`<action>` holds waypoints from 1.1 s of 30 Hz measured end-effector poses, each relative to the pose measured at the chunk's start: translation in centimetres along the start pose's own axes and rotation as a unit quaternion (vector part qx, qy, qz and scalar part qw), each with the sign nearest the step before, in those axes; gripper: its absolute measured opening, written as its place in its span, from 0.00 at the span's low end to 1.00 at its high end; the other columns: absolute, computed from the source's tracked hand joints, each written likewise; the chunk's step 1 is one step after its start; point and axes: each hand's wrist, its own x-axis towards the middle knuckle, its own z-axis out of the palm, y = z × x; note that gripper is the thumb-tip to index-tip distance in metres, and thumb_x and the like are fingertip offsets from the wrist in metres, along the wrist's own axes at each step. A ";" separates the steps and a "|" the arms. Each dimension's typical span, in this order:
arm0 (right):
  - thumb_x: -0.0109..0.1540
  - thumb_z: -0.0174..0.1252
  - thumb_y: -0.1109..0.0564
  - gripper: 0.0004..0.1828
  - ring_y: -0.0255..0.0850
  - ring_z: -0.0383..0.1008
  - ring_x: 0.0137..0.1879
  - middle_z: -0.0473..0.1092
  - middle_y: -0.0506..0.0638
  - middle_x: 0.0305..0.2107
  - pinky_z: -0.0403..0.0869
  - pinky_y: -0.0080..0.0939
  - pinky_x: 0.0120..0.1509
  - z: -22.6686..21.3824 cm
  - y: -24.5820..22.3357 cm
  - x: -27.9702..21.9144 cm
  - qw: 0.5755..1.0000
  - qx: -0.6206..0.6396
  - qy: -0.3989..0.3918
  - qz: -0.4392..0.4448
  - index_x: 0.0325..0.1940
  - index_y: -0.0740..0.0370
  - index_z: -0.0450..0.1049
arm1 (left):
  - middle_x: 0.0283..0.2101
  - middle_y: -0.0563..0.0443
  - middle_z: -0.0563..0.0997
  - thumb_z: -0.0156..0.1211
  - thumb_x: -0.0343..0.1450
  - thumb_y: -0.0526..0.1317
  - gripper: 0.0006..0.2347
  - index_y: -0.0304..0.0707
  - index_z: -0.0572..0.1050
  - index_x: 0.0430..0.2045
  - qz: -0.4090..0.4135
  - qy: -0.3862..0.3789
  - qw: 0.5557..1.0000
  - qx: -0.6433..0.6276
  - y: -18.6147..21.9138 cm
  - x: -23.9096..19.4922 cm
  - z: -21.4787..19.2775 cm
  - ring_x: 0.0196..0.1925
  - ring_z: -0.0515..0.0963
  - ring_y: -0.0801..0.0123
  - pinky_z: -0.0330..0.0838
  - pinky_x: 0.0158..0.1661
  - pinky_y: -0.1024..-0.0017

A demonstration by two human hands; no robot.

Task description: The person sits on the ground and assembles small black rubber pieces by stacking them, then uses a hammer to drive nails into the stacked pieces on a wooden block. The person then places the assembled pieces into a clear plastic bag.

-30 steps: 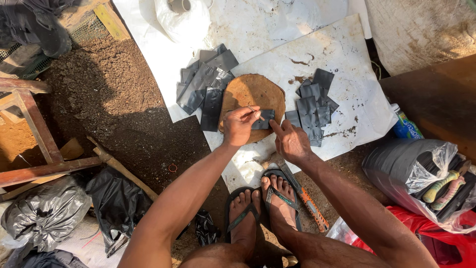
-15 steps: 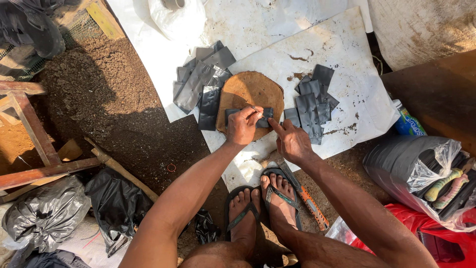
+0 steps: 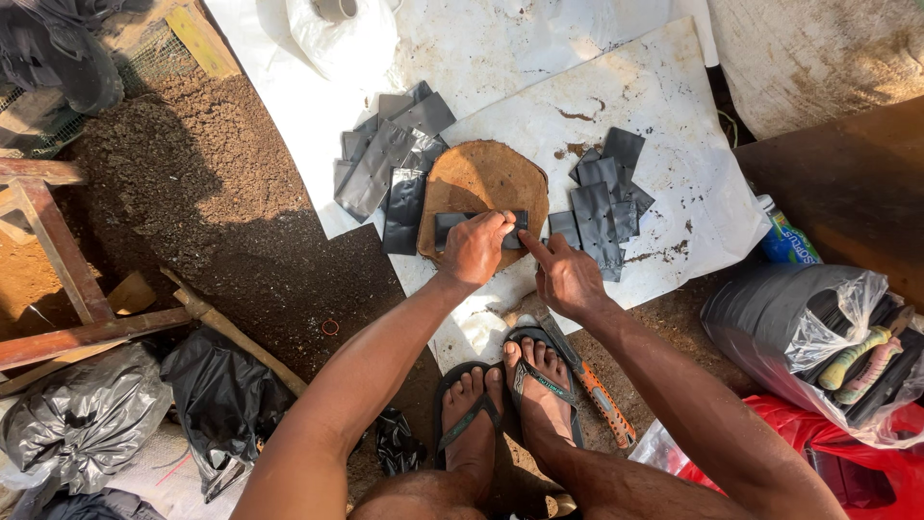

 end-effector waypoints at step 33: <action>0.67 0.51 0.47 0.15 0.42 0.75 0.27 0.72 0.52 0.26 0.78 0.44 0.31 4.1 1.2 -13.0 0.927 0.152 -0.257 0.226 0.46 0.62 0.68 | 0.43 0.40 0.83 0.56 0.75 0.33 0.06 0.32 0.76 0.43 0.033 -0.039 0.999 0.019 -0.3 -0.3 0.0 0.43 0.84 0.48 0.81 0.40 0.60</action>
